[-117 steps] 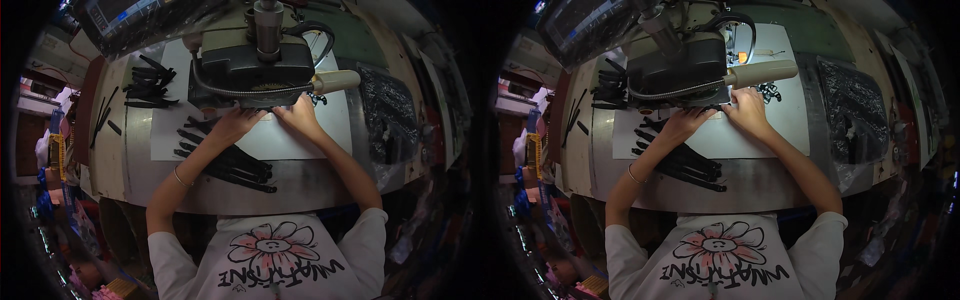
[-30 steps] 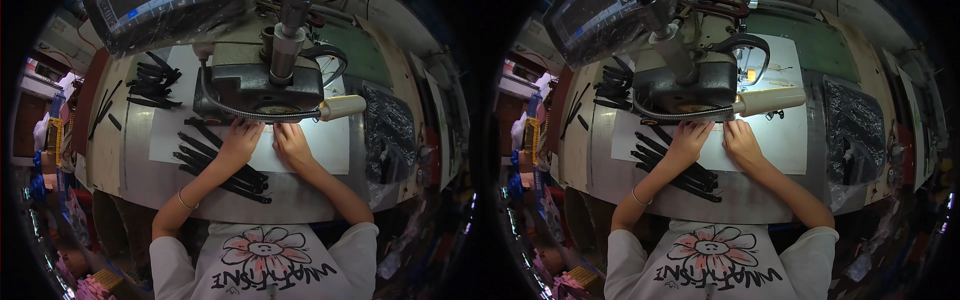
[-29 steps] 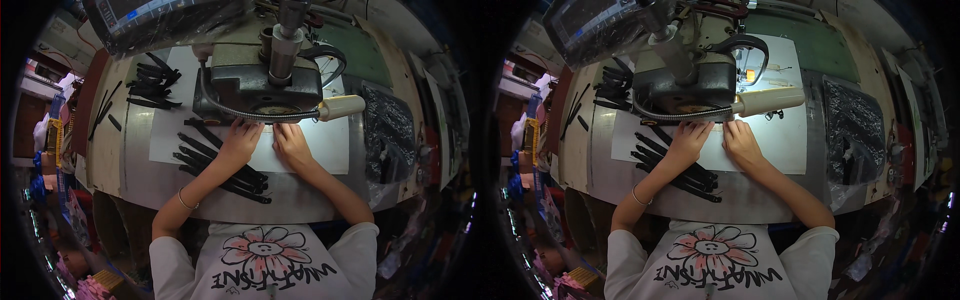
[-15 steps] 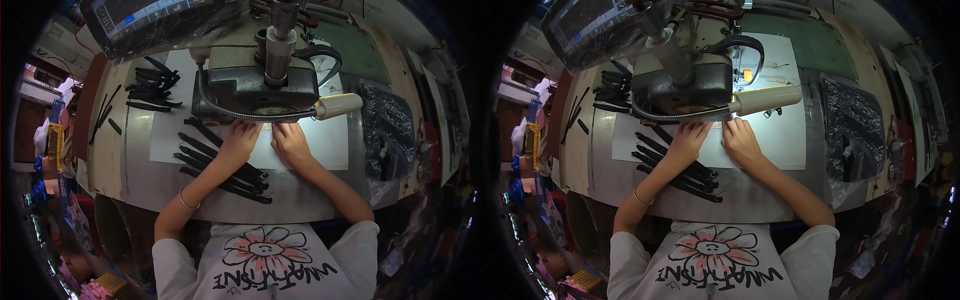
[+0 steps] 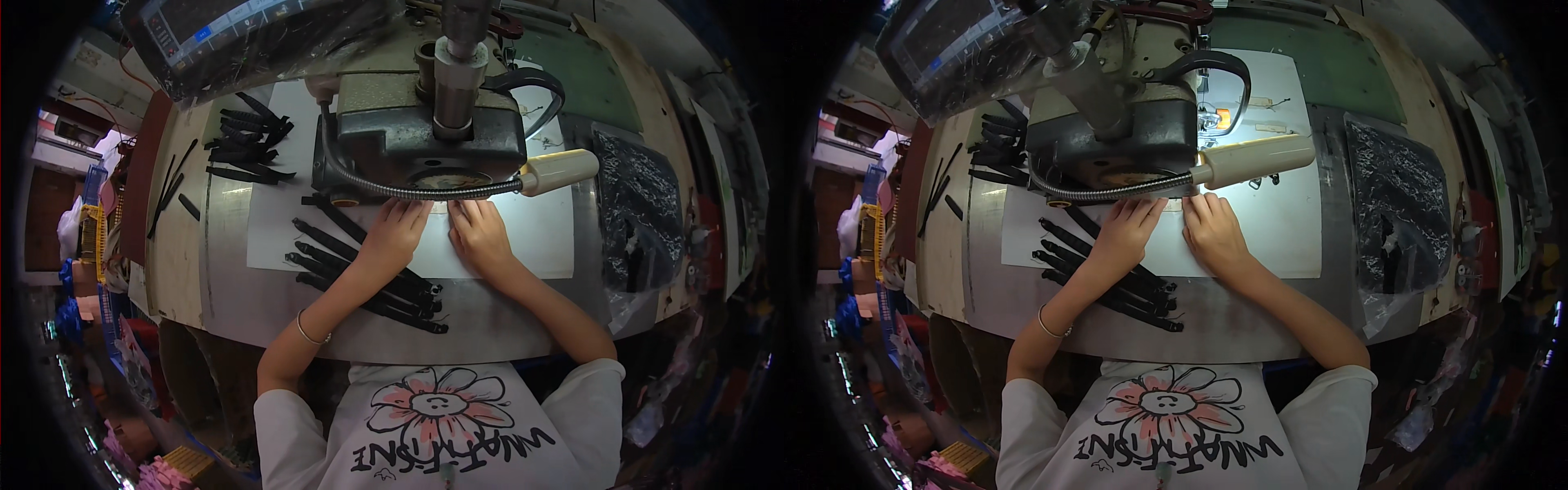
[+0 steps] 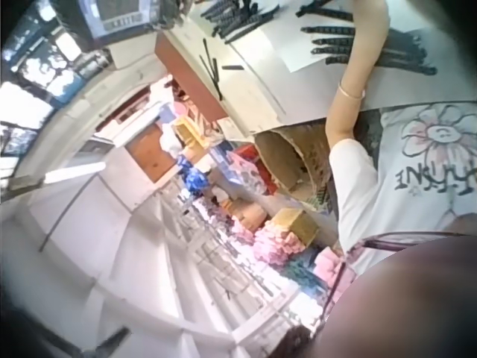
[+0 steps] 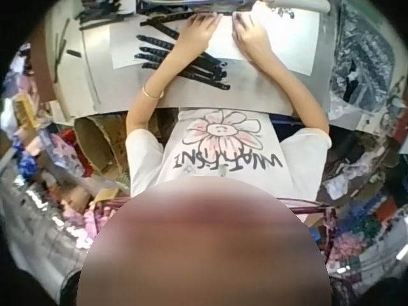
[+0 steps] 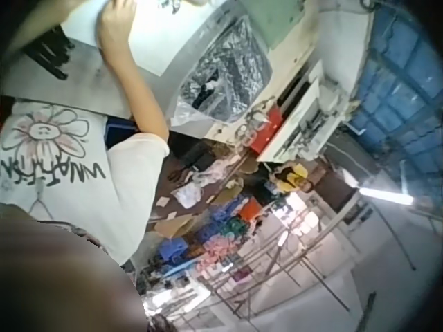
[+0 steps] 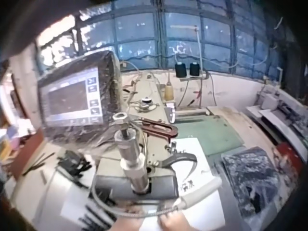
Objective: Attaching metal hardware to leather straps using a machine in a workshop.
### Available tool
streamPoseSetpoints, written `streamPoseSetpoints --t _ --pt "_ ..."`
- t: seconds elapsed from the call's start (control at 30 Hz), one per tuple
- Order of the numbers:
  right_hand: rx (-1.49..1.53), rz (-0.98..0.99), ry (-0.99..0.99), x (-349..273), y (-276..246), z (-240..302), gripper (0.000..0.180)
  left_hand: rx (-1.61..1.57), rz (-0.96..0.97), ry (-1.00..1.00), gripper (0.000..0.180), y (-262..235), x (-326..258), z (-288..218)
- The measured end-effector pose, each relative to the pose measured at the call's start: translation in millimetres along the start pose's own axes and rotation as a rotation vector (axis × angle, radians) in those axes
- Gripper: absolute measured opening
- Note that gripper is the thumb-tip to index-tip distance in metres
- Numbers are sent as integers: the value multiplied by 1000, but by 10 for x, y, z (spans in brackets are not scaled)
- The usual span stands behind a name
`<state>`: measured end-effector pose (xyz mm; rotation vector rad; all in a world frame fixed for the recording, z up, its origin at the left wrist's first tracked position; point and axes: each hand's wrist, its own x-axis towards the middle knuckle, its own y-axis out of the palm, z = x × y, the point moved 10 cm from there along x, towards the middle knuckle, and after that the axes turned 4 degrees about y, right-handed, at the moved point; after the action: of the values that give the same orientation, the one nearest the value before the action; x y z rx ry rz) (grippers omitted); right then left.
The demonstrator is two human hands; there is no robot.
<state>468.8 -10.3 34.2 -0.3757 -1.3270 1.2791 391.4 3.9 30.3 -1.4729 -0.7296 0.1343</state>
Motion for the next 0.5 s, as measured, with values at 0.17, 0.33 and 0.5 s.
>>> streamPoseSetpoints --t 0.17,0.33,0.5 --pt "175 24 130 21 -54 -163 34 -33 -20 -28 43 -44 -44 72" --pt "322 133 235 138 -109 -359 21 -219 8 -329 22 -284 -366 536" --pt "149 212 -4 221 2 -345 18 -208 45 -288 17 -304 -588 476"
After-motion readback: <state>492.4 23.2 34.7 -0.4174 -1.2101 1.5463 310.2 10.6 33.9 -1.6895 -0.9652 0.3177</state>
